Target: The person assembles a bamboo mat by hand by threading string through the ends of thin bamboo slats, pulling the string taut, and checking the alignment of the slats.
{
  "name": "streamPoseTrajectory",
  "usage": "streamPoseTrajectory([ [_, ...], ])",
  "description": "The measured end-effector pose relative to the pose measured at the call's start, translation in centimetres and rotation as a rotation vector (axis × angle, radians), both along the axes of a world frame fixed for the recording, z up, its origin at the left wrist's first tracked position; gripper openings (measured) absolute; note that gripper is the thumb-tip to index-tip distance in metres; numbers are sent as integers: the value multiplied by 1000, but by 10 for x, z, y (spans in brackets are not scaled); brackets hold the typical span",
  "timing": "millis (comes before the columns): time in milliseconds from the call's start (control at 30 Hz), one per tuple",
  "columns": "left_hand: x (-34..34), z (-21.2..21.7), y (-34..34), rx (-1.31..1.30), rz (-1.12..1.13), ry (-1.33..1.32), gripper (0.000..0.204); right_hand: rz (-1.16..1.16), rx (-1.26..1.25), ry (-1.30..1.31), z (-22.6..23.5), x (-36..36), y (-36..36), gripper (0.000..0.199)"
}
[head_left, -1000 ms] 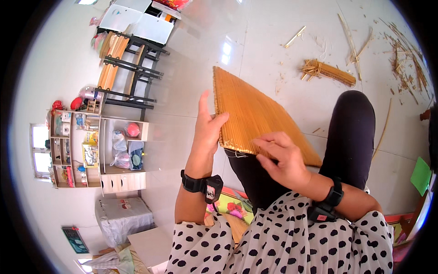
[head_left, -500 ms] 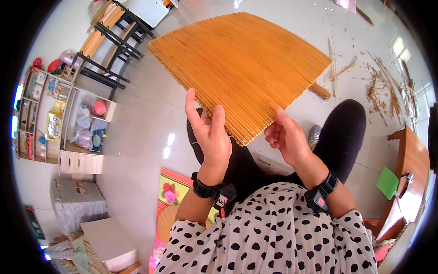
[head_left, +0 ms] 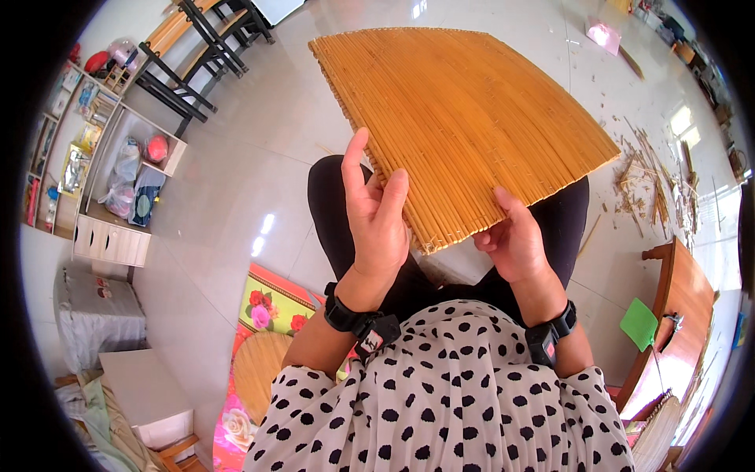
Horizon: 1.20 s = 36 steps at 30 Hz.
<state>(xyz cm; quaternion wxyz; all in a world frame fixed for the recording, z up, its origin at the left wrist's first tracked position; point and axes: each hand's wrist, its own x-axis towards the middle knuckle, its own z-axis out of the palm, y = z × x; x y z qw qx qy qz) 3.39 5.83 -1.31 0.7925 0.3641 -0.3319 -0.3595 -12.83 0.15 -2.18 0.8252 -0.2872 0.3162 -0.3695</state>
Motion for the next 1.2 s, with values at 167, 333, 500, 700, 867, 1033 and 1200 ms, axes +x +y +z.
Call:
streamPoseTrajectory([
  [167, 11, 1, 20, -79, -1, 35, 57, 2, -70, 43, 10, 9, 15, 30],
  [333, 31, 4, 36, -153, -27, 95, 58, 27, -125, 35, 27, 22, 30, 29],
  [500, 48, 0, 49, -228, -135, 216, 57, -101, -289, 190, 43, 39, 52, 30],
  [700, 53, -1, 44, -214, -190, 188, 56, -165, -404, 212, 43, 37, 52, 29],
  [867, 62, -29, 18, -169, -220, -69, 54, -123, -372, 151, 25, 27, 35, 27],
  [1033, 75, -47, 28, 316, -142, -363, 42, -198, -276, 237, -2, 30, 4, 31],
  [1200, 74, -55, 39, 102, 254, -972, 39, -128, -236, 229, -40, 20, -34, 33],
])
